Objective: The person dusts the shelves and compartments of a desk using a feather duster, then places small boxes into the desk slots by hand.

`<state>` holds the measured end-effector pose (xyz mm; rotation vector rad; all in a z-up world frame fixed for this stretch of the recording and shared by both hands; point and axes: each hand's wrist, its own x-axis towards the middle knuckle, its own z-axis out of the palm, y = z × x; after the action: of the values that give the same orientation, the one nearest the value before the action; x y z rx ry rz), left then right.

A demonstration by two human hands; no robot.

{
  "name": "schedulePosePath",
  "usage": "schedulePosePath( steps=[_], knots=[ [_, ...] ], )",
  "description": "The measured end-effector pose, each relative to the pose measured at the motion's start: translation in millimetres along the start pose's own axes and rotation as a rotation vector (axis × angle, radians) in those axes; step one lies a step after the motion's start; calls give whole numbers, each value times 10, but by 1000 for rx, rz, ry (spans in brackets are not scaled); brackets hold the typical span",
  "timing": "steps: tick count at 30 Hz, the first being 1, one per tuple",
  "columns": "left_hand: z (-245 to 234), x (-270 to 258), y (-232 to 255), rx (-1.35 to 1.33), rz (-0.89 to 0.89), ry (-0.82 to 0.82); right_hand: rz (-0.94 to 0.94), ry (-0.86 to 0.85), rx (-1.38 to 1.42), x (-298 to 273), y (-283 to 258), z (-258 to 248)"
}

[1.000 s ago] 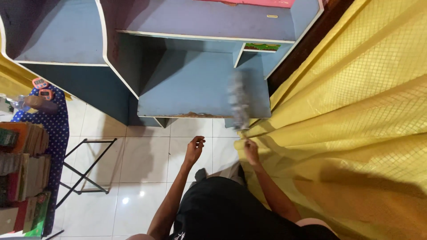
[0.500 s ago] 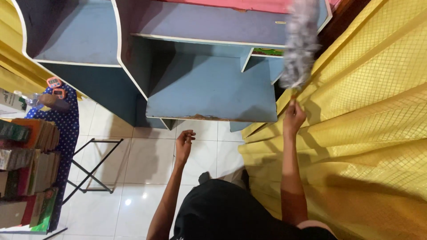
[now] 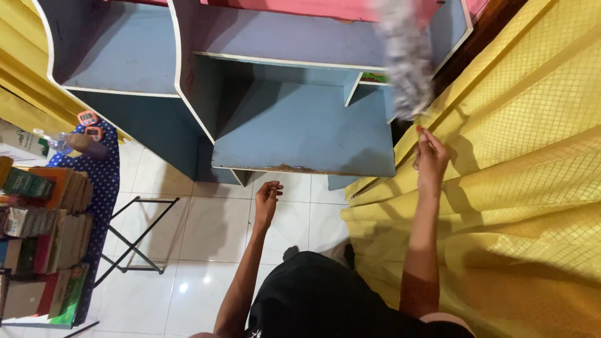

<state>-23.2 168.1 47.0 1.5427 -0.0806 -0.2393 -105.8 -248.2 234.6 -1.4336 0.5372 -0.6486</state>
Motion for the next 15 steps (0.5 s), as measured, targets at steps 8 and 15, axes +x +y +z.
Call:
schedulePosePath(
  steps=[8, 15],
  knots=[
    [-42, -41, -20, -22, -14, -2, -89, -286, -319, -274, 934, 771],
    [-264, -40, 115, -58, 45, 28, 22, -406, -127, -264, 124, 1102]
  ],
)
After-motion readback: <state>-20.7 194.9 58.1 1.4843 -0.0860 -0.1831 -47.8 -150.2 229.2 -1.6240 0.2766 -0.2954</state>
